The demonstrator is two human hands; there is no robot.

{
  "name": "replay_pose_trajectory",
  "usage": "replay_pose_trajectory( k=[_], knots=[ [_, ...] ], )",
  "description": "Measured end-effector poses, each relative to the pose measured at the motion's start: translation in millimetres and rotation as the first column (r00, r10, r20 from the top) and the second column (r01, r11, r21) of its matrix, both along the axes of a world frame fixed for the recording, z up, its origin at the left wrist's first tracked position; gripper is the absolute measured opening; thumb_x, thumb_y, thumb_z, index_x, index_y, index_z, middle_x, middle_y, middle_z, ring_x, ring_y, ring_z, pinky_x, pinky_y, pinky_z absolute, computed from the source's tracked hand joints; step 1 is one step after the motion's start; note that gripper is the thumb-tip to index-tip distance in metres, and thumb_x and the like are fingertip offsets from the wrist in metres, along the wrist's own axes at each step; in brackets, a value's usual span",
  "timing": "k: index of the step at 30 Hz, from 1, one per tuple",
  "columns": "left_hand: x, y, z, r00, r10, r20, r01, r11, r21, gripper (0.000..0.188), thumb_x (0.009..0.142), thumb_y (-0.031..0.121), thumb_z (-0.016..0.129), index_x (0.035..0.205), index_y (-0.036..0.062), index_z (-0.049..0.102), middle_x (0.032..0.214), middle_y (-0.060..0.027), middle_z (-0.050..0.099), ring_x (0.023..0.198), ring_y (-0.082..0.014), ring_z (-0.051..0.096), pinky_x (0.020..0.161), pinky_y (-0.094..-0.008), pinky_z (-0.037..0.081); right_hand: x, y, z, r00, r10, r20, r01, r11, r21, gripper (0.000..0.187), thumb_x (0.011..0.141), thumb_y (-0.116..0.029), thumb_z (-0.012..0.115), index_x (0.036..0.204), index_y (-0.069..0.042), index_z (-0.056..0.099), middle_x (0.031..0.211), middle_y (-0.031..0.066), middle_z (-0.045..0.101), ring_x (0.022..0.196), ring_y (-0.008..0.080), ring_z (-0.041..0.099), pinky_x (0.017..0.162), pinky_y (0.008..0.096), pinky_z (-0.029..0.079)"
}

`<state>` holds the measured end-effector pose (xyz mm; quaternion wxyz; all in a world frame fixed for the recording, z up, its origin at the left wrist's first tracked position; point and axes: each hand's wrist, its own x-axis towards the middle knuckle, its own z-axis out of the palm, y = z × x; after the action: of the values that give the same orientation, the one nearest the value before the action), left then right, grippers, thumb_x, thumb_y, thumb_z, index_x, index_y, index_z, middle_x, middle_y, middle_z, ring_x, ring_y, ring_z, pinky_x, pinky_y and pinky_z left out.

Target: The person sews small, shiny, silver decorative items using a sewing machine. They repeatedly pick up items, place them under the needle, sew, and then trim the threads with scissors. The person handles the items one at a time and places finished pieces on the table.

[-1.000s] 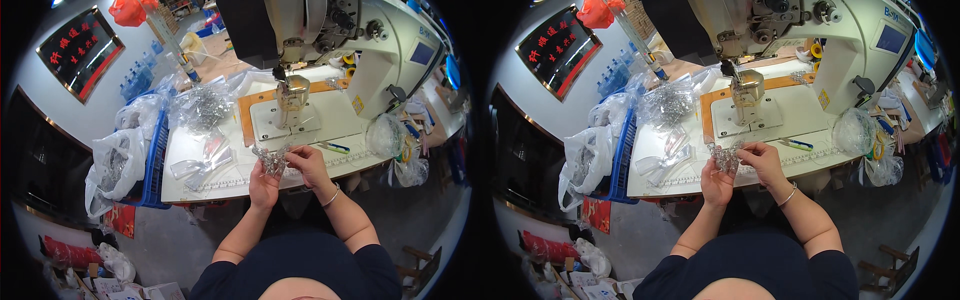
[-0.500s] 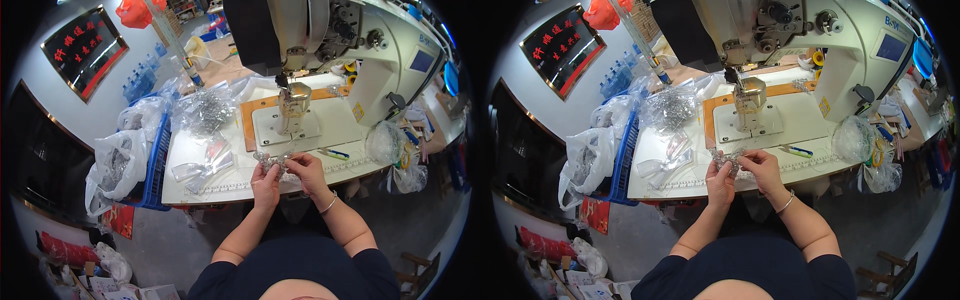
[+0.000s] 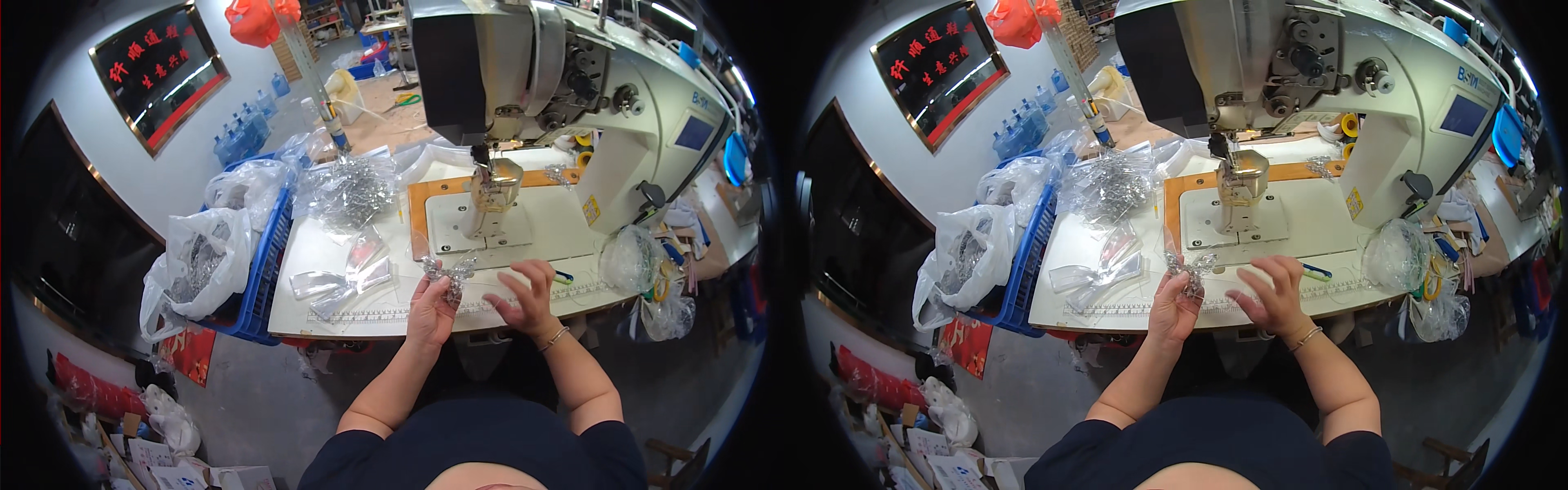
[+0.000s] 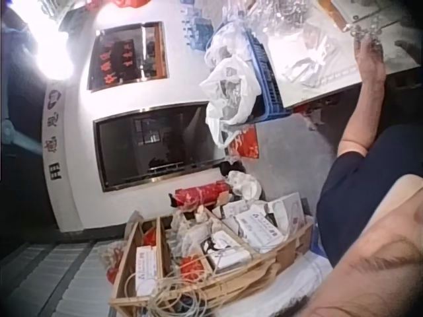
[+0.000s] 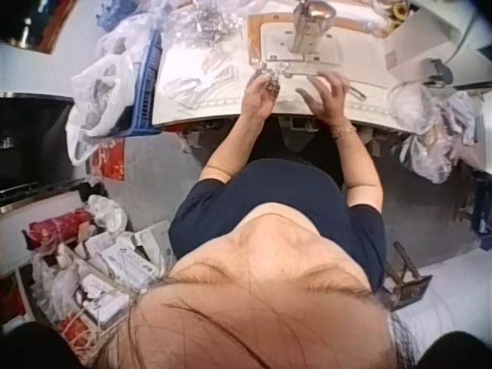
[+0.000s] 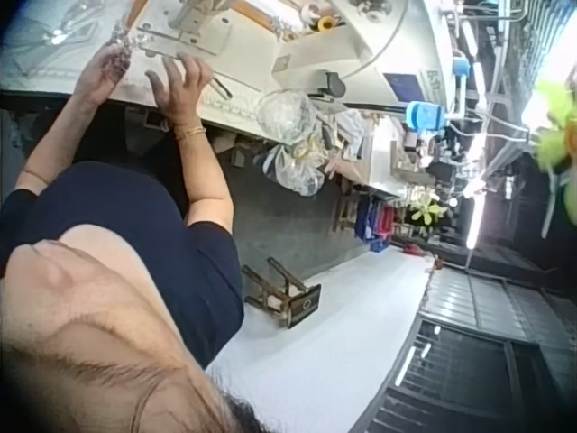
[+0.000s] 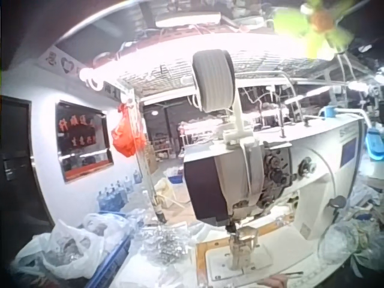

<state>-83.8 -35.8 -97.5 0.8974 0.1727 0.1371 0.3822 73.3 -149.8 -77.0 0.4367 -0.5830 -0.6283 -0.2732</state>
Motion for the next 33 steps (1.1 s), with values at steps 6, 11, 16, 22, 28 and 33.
replay_pose_trajectory(
  k=[6, 11, 16, 22, 28, 33],
  knots=[
    [-5, -3, 19, 0.857, 0.516, 0.008, -0.364, 0.594, 0.717, 0.031, 0.080, -0.009, 0.057, 0.107, 0.0060, 0.059, 0.095, -0.0081, 0.063, 0.083, -0.0182, 0.063, 0.074, -0.0286, 0.052, -7, 1, -15, 0.258, 0.218, -0.941, -0.237, 0.959, 0.157, 0.016, 0.083, -0.002, 0.062, 0.096, -0.003, 0.053, 0.086, 0.0043, 0.053, 0.075, 0.0104, 0.049, 0.069, 0.0226, 0.041],
    [-27, 10, 71, 0.823, 0.284, 0.492, -0.145, -0.733, 0.665, 0.028, 0.069, 0.001, 0.066, 0.096, 0.0075, 0.068, 0.089, -0.0064, 0.062, 0.078, -0.0216, 0.063, 0.067, -0.0305, 0.055, 30, -2, 7, 0.249, 0.390, -0.886, 0.114, 0.897, 0.427, 0.012, 0.093, -0.011, 0.053, 0.101, -0.002, 0.055, 0.084, 0.0010, 0.053, 0.076, 0.0073, 0.047, 0.070, 0.0223, 0.042],
    [-37, 16, 107, 0.931, -0.030, 0.363, -0.118, -0.968, 0.222, 0.021, 0.074, 0.010, 0.061, 0.093, 0.0045, 0.068, 0.090, -0.0062, 0.060, 0.086, -0.0204, 0.062, 0.078, -0.0303, 0.053, 8, -31, 108, 0.960, 0.117, -0.253, -0.134, 0.990, -0.052, 0.023, 0.076, 0.001, 0.066, 0.097, -0.004, 0.059, 0.091, 0.0078, 0.058, 0.090, 0.0225, 0.056, 0.082, 0.0322, 0.044],
    [-34, 13, 105, 0.906, -0.162, 0.391, -0.186, -0.982, 0.025, 0.025, 0.075, 0.014, 0.056, 0.096, 0.0068, 0.068, 0.094, -0.0042, 0.063, 0.095, -0.0128, 0.052, 0.073, -0.0223, 0.045, -5, -11, 89, 0.894, 0.352, -0.275, -0.441, 0.795, -0.416, 0.026, 0.083, -0.025, 0.064, 0.097, -0.004, 0.063, 0.100, 0.0139, 0.061, 0.100, 0.0341, 0.055, 0.087, 0.0411, 0.043],
    [-42, 15, 94, 0.882, -0.102, 0.459, -0.111, -0.994, -0.007, 0.028, 0.075, 0.013, 0.056, 0.100, 0.0090, 0.068, 0.093, -0.0010, 0.063, 0.090, -0.0107, 0.047, 0.064, -0.0202, 0.039, 12, -4, 97, 0.917, 0.221, -0.332, -0.399, 0.508, -0.763, 0.043, 0.086, -0.039, 0.059, 0.108, -0.002, 0.061, 0.110, 0.0182, 0.059, 0.108, 0.0336, 0.053, 0.092, 0.0410, 0.041],
    [-36, 13, 95, 0.895, -0.126, 0.429, -0.131, -0.991, -0.017, 0.029, 0.075, 0.012, 0.056, 0.101, 0.0092, 0.068, 0.093, 0.0005, 0.061, 0.089, -0.0103, 0.046, 0.063, -0.0200, 0.039, 27, 11, 82, 0.756, 0.444, -0.481, -0.639, 0.338, -0.691, 0.040, 0.083, -0.035, 0.065, 0.105, -0.003, 0.065, 0.111, 0.0143, 0.061, 0.114, 0.0291, 0.051, 0.095, 0.0387, 0.039]
  ],
)
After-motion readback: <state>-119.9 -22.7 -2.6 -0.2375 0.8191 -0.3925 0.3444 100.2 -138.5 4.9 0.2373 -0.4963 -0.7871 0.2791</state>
